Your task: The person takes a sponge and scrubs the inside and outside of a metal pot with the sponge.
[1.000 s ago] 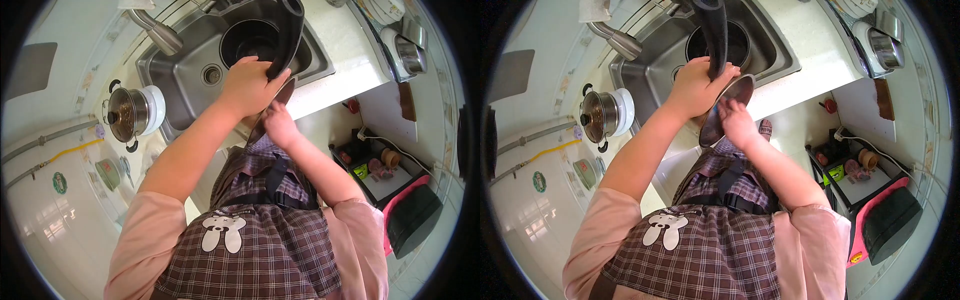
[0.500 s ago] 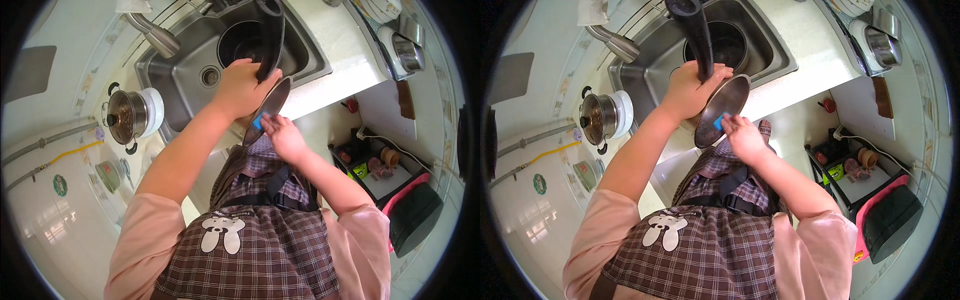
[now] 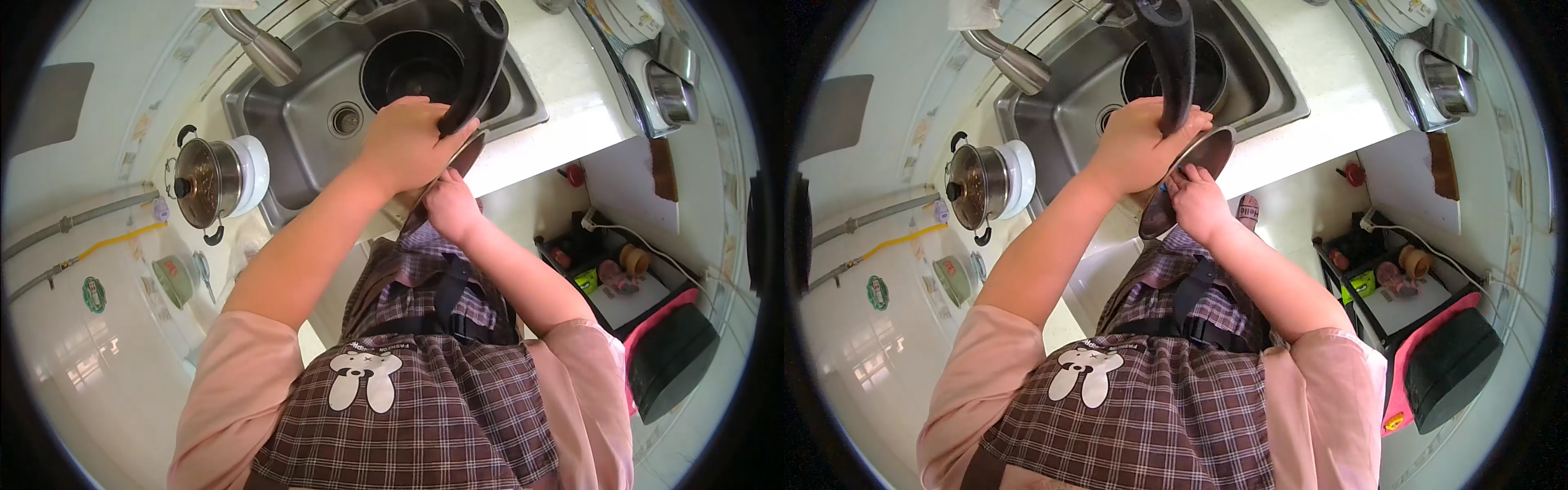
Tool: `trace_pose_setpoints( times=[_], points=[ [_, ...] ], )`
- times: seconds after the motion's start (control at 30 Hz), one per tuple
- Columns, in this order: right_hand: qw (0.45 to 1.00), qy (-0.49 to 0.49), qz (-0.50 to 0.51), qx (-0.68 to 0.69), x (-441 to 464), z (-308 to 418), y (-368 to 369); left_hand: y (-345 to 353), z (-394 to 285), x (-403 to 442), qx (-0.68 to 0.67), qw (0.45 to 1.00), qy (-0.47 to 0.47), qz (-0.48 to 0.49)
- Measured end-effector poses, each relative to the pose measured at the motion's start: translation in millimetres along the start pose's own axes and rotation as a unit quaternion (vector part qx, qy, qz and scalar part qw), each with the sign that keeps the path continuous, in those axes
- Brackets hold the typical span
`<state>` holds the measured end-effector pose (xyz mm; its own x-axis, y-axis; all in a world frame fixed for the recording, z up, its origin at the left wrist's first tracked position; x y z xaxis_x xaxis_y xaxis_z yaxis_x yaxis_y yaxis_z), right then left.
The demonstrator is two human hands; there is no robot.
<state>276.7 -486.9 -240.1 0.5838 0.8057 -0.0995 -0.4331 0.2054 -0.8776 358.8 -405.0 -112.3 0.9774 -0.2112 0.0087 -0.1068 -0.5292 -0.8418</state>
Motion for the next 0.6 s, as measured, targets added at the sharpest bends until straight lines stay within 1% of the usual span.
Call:
trace_pose_setpoints(
  times=[0.07,0.1,0.17,0.2,0.23,0.27,0.37,0.4,0.47,0.5,0.53,0.6],
  points=[
    [1.0,0.0,-0.002,0.003,1.2,-0.4,0.2,3.5,5.8,0.4,0.017,0.999,-0.034,0.011],
    [0.999,-0.034,-0.033,-0.027,-11.6,-2.5,1.4,3.2,2.4,0.7,0.002,1.0,-0.026,0.016],
    [0.997,-0.019,-0.069,0.0,-42.0,-4.2,0.0,-2.4,-1.5,2.7,-0.026,0.999,-0.013,0.015],
    [0.996,-0.017,-0.085,0.017,-47.9,-3.0,-3.0,-3.3,-5.1,4.3,-0.012,1.0,0.022,-0.007],
    [0.997,-0.015,-0.08,-0.009,-44.8,-0.5,-0.7,-0.7,-10.6,3.9,0.001,0.998,0.054,-0.024],
    [0.999,-0.003,-0.034,0.008,-33.8,-0.3,7.7,1.0,-15.8,1.6,0.014,0.995,0.089,-0.04],
    [0.994,0.037,0.093,0.051,12.0,-9.0,22.3,0.4,-14.4,2.7,0.036,0.998,0.038,-0.024],
    [0.998,0.014,0.051,0.024,10.4,-6.8,17.5,-0.4,-13.9,3.5,0.044,0.999,0.022,-0.019],
    [0.999,-0.025,-0.033,-0.033,-9.0,-3.2,8.6,1.3,1.9,3.0,-0.011,1.0,-0.02,-0.003],
    [0.998,-0.034,-0.054,0.0,-24.3,-2.3,2.7,-1.5,6.0,2.5,-0.029,0.999,-0.035,0.003],
    [0.997,-0.036,-0.069,-0.008,-38.8,-0.1,-1.5,-2.8,10.2,2.0,-0.047,0.997,-0.054,0.007],
    [0.997,-0.017,-0.077,0.002,-45.4,1.1,1.2,-2.4,4.3,1.5,-0.016,1.0,-0.007,-0.008]
  ],
)
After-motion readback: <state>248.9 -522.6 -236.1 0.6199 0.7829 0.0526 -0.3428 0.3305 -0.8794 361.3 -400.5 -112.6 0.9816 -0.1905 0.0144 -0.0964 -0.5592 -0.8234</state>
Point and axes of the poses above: each hand's wrist, its own x-axis towards the middle knuckle, its own y-axis out of the palm, z = x × y, the point moved 6 cm from there along x, towards the middle knuckle, and after that the axes turned 6 degrees about x, right-handed, at the moved point
